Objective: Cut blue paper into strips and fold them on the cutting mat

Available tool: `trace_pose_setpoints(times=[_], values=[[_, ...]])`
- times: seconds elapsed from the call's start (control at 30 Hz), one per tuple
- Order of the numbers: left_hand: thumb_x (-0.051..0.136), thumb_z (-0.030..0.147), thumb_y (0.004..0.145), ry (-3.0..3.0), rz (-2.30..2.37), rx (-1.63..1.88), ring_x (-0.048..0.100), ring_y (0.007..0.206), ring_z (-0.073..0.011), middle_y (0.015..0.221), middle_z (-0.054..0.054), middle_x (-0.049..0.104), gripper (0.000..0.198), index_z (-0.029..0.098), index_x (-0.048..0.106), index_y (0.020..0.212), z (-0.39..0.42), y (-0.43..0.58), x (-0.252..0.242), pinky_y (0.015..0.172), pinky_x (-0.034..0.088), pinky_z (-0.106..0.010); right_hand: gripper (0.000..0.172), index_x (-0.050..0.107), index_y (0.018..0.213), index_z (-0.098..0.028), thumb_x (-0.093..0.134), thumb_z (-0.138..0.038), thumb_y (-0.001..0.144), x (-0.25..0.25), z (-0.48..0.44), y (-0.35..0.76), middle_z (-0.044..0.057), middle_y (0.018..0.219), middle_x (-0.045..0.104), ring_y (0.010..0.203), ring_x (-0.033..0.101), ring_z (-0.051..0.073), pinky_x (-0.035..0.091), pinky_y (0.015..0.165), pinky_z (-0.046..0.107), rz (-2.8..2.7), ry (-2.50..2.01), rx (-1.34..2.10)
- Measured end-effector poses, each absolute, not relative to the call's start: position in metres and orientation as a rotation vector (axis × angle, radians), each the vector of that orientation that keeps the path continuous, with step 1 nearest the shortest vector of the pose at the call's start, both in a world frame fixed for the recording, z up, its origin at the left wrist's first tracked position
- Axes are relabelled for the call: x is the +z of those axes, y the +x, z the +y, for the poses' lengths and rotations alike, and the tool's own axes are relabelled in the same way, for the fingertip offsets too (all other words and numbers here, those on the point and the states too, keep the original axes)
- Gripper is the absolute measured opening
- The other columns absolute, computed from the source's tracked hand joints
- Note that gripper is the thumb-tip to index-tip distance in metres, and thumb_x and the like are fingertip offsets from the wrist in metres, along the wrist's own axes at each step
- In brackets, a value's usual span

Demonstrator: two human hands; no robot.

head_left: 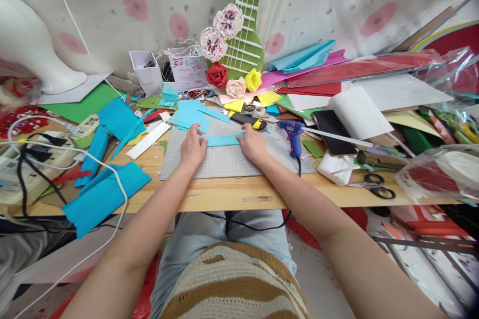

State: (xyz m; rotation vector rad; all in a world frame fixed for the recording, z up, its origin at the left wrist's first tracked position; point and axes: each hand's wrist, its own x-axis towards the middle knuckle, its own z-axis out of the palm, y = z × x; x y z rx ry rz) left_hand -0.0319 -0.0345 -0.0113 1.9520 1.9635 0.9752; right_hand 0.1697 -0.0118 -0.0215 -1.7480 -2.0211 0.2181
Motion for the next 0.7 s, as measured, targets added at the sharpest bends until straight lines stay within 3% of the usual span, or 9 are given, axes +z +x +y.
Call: trace_pose_setpoints(times=[0.3, 0.53, 0.7], values=[[0.047, 0.016, 0.082, 2.267, 2.016, 0.69, 0.06, 0.085, -0.0216, 0.099, -0.006, 0.061, 0.018, 0.022, 0.056, 0.097, -0.033, -0.0303, -0.0108, 0.07, 0.044, -0.033, 0.022, 0.046, 0.106, -0.015, 0.046, -0.028, 0.088, -0.0175, -0.0134, 0.1663, 0.014, 0.1, 0.062, 0.089, 0.06, 0.026, 0.043, 0.072, 0.035, -2.091, -1.832, 0.135], [0.042, 0.012, 0.082, 2.388, 1.984, 0.594, 0.058, 0.085, -0.0227, 0.096, -0.006, 0.061, 0.027, 0.024, 0.064, 0.093, -0.0338, -0.0311, -0.0103, 0.07, 0.043, -0.034, 0.023, 0.051, 0.108, -0.017, 0.043, -0.029, 0.09, -0.017, -0.0149, 0.1669, 0.014, 0.103, 0.056, 0.083, 0.058, 0.024, 0.043, 0.069, 0.034, -2.151, -1.837, 0.092], [0.05, 0.015, 0.076, 2.445, 2.005, 0.662, 0.055, 0.093, -0.0247, 0.097, -0.009, 0.059, 0.021, 0.022, 0.067, 0.087, -0.035, -0.0293, -0.005, 0.078, 0.044, -0.037, 0.026, 0.052, 0.111, -0.015, 0.045, -0.027, 0.088, -0.019, -0.0135, 0.1674, 0.015, 0.109, 0.05, 0.098, 0.052, 0.026, 0.043, 0.079, 0.036, -2.115, -1.809, 0.112]])
